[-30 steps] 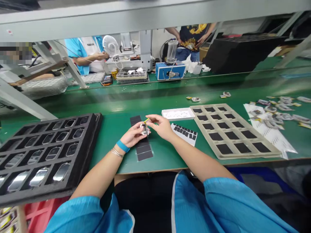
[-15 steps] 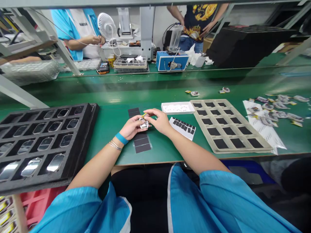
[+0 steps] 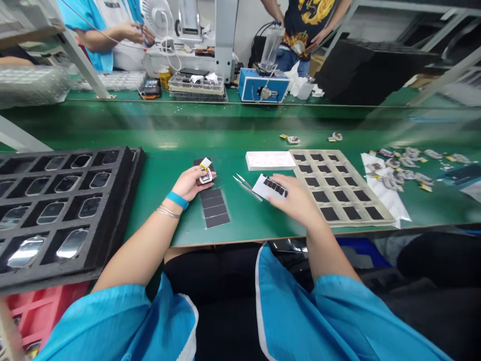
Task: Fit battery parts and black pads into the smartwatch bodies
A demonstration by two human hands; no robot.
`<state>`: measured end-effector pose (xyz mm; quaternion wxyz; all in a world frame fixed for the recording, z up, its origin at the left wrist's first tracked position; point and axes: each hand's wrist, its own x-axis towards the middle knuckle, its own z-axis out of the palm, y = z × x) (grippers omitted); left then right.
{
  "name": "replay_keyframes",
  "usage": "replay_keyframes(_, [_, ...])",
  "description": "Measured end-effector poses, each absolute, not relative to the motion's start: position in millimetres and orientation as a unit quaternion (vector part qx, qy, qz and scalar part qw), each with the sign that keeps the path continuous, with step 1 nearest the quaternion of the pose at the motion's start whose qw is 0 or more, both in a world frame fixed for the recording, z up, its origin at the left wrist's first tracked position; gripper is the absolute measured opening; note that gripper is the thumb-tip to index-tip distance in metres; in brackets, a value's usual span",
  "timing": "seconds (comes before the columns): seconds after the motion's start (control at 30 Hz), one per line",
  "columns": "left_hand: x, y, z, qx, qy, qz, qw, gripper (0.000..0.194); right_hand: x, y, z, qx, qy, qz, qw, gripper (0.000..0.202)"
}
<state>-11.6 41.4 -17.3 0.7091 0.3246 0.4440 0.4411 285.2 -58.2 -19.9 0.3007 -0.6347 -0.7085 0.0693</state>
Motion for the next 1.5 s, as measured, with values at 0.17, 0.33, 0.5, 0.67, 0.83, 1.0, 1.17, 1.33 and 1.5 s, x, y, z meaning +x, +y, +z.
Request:
replay_keyframes(0.17, [-13, 44, -22, 0.331, 0.458, 0.450, 0.691, 0.022, 284, -90, -62, -0.674, -0.693, -0.039, 0.254, 0.034])
replay_keyframes(0.33, [-20, 47, -18, 0.310, 0.445, 0.471, 0.696, 0.025, 283, -85, -40, -0.680, -0.644, -0.110, 0.332, 0.029])
replay_keyframes(0.5, [-36, 50, -4, 0.309, 0.400, 0.533, 0.678, 0.016, 226, -55, -2, -0.528, -0.728, -0.159, 0.407, 0.028])
replay_keyframes(0.67, [-48, 54, -2, 0.292, 0.404, 0.583, 0.642, 0.011, 176, -24, -16, -0.390, -0.906, -0.001, 0.163, 0.020])
replay_keyframes(0.83, [-35, 51, -7, 0.304, 0.420, 0.498, 0.695, 0.013, 173, 5, -12, -0.415, -0.887, 0.160, 0.127, 0.016])
replay_keyframes(1.0, [-24, 48, -15, 0.311, 0.444, 0.470, 0.697, 0.010, 157, 34, -15, -0.504, -0.812, 0.222, 0.192, 0.014])
replay_keyframes(1.17, [-26, 49, -18, 0.321, 0.446, 0.453, 0.702, 0.010, 144, 32, -32, -0.501, -0.812, 0.211, 0.213, 0.014])
replay_keyframes(1.33, [-25, 48, -17, 0.319, 0.453, 0.452, 0.699, 0.009, 140, 26, -31, -0.511, -0.810, 0.210, 0.197, 0.015])
replay_keyframes(1.5, [-23, 46, -15, 0.319, 0.461, 0.452, 0.694, 0.008, 136, 26, -28, -0.523, -0.803, 0.211, 0.192, 0.015])
